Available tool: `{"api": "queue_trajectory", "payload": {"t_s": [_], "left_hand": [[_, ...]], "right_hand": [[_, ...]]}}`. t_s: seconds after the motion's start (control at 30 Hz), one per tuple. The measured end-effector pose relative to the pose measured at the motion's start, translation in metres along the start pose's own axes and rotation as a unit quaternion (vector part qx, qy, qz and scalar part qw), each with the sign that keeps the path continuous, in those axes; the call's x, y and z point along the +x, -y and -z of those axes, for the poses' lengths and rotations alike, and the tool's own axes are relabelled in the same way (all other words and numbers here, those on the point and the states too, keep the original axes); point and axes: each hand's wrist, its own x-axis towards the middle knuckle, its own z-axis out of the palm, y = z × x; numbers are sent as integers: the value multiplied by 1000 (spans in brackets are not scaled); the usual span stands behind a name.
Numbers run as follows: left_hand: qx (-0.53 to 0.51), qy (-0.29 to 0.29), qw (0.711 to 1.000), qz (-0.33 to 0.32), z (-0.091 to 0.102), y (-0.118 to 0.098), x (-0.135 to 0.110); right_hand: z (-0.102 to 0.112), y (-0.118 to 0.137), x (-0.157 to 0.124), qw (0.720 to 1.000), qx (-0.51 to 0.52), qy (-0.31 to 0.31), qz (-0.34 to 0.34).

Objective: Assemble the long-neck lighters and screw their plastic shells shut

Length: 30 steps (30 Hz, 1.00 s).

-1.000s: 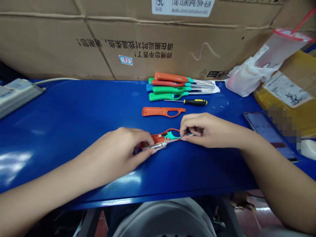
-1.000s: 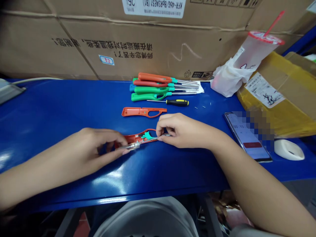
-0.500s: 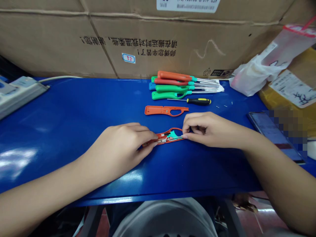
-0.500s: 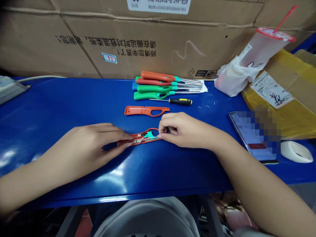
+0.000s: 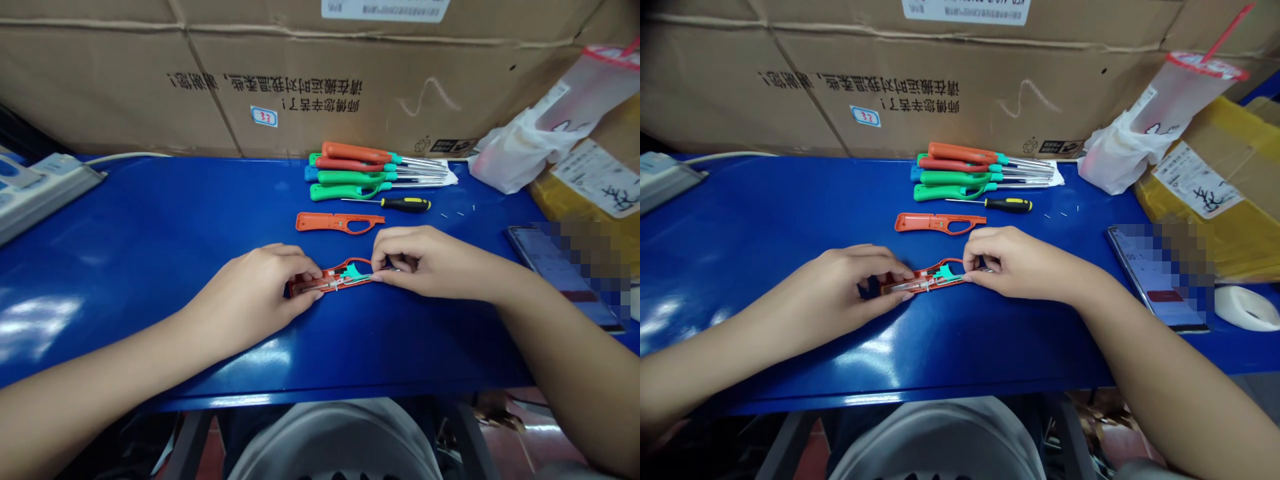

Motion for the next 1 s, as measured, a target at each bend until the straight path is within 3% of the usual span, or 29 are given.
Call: {"api": "queue_trajectory", "payload": {"t_s": [0.17, 1.0], "left_hand": [[-48, -34, 998, -31, 1, 2, 1], [-41, -41, 996, -70, -5, 10, 2]], "right_hand": [[1, 1, 0, 1000, 8, 0, 3], [5, 7, 0, 999, 35, 27, -8]]}}
